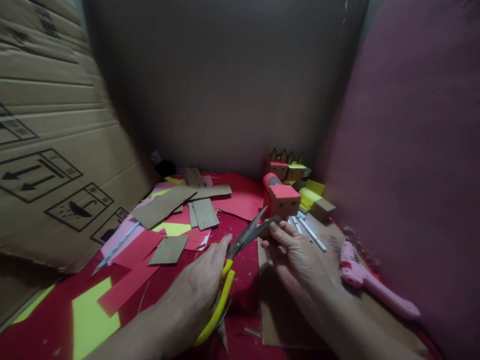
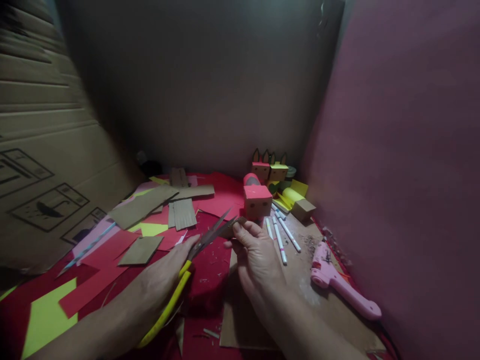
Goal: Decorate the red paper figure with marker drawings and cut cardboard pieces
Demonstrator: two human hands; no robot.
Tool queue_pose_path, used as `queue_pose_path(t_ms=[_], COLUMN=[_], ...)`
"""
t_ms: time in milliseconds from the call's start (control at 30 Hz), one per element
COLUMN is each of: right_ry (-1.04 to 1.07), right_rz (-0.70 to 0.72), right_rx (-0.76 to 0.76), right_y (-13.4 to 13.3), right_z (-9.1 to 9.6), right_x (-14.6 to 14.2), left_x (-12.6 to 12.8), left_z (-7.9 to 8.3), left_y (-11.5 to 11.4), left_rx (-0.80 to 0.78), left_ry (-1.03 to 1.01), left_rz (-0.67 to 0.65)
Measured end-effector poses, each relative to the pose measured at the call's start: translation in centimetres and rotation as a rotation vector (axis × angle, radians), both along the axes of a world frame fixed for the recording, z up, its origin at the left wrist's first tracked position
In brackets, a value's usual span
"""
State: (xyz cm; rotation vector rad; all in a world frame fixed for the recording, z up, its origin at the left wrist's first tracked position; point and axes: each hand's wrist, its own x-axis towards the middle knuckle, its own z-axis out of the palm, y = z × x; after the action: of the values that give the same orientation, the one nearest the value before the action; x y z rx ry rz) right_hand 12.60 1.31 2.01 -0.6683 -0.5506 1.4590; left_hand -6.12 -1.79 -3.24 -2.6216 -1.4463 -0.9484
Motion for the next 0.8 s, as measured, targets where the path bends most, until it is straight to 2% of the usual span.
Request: queue_pose_path(t_ms=[100, 300, 467, 800], right_ry=[0.017, 0.006, 0.015, -0.002], right_rz=[0.003, 0.014, 0.022, 0.029], right_rx=[-0.032, -0.017, -0.036, -0.046], right_y=[0.1, 0.0, 0.1, 0.2], right_z=[0.2, 0.0, 0.0, -0.3], right_x=[0.2, 0.2, 0.2, 0.3], left_x=[0.6, 0.8, 0.8, 0.4], left_z=[-0.1, 0.5, 1.6, 2.2], left_y=[-0.2, -0.5, -0.6, -0.7], left_rx=[0.037, -0.096, -0.194, -0.280], left_ry=[0.008, 0.029, 0.045, 0.098], left_rz=[0.050, 0.074, 0.042, -0.017])
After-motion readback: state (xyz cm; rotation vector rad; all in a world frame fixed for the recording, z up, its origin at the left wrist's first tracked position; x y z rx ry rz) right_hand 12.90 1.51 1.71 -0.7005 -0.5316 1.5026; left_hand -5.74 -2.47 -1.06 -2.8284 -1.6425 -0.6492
